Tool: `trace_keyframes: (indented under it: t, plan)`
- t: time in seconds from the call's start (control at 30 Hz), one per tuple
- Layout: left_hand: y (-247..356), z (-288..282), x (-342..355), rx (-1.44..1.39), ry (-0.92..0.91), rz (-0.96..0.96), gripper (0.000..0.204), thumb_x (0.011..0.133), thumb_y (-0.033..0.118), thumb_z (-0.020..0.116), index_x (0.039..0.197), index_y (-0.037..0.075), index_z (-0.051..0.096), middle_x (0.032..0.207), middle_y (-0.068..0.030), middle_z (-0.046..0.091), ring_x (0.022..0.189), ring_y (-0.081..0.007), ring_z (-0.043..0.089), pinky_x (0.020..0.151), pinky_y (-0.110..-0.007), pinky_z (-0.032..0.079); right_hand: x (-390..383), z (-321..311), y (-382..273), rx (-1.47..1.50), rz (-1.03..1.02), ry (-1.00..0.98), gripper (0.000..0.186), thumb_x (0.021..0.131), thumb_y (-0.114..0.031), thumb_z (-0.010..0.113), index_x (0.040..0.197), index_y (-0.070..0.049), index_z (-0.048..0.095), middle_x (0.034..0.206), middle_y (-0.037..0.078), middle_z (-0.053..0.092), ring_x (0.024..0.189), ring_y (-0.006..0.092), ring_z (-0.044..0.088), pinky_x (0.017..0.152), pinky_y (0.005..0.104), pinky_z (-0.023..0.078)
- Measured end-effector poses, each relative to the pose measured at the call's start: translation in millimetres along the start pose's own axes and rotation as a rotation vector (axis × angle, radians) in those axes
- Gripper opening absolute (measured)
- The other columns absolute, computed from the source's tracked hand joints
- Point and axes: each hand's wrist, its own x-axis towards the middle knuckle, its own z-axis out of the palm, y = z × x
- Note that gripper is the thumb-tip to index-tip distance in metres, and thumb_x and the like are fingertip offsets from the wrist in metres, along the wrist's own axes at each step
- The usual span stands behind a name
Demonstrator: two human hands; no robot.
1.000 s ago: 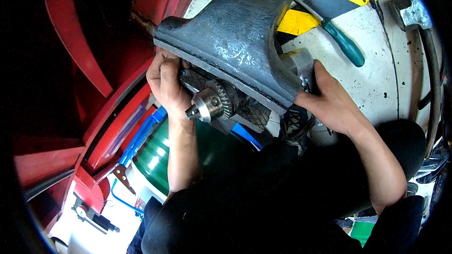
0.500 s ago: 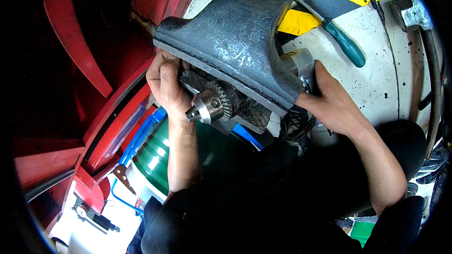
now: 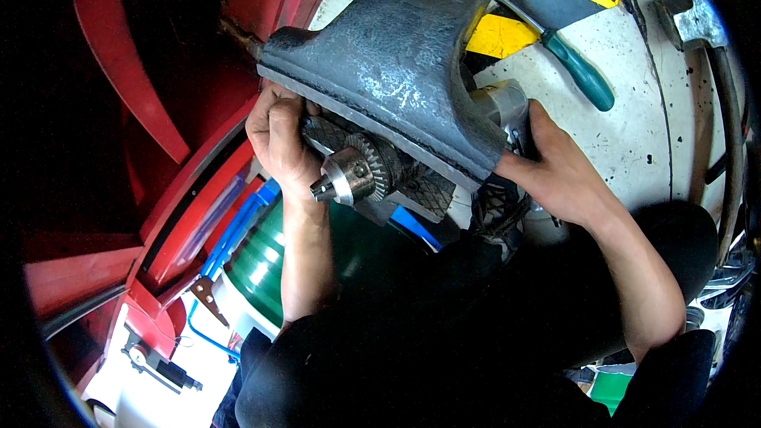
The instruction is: The person uses a hammer and punch to remove a gear from a shaft clamped in a bench vise. They then inspect the removed gear and shaft assembly by hand.
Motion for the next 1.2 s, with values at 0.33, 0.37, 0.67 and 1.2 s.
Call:
trace_keyframes:
  t: [0.33, 0.37, 0.67, 1.2]
  plan:
    - [-2.0, 0.3, 0.3, -0.062, 0.015, -0.022, 0.024, 0.092, 0.019, 0.05, 0.071, 0.006, 0.05, 0.071, 0.0005, 0.046, 0.067, -0.0092, 0.041, 0.062, -0.023, 0.034, -0.9, -1.9, -3.6, 0.008, 0.032, -0.026, 0.067, 0.083, -0.046, 0.068, 0.114, 0.01, 0.047, 0.097, 0.03, 0.063, 0.09, 0.0388, 0.066, 0.079, 0.0412, 0.051]
    - [-1.3, -0.1, 0.2, -0.063, 0.016, -0.03, 0.024, 0.092, 0.018, 0.05, 0.071, 0.006, 0.049, 0.071, 0.0005, 0.046, 0.067, -0.0093, 0.041, 0.062, -0.023, 0.034, -0.8, -1.4, -2.6, 0.002, 0.027, -0.019, 0.067, 0.083, -0.046, 0.068, 0.114, 0.01, 0.047, 0.096, 0.03, 0.064, 0.09, 0.0388, 0.066, 0.079, 0.0412, 0.051]
    - [-2.4, 0.9, 0.4, -0.079, 0.025, -0.02, 0.024, 0.092, 0.017, 0.049, 0.07, 0.007, 0.048, 0.07, 0.0006, 0.044, 0.067, -0.0102, 0.04, 0.063, -0.025, 0.034, 0.1, -0.8, -0.5, -0.026, 0.011, -0.008, 0.068, 0.083, -0.048, 0.068, 0.11, 0.011, 0.047, 0.094, 0.031, 0.063, 0.089, 0.0383, 0.066, 0.078, 0.0413, 0.051]
    - [-2.8, -2.1, 2.0, -0.024, 0.017, 0.012, 0.022, 0.091, 0.013, 0.046, 0.073, 0.002, 0.054, 0.073, -0.0032, 0.05, 0.07, -0.0115, 0.045, 0.067, -0.024, 0.037, -0.8, -0.3, -2.3, -0.032, 0.034, -0.007, 0.068, 0.082, -0.048, 0.068, 0.109, 0.011, 0.046, 0.089, 0.031, 0.063, 0.085, 0.0403, 0.066, 0.075, 0.0416, 0.051]
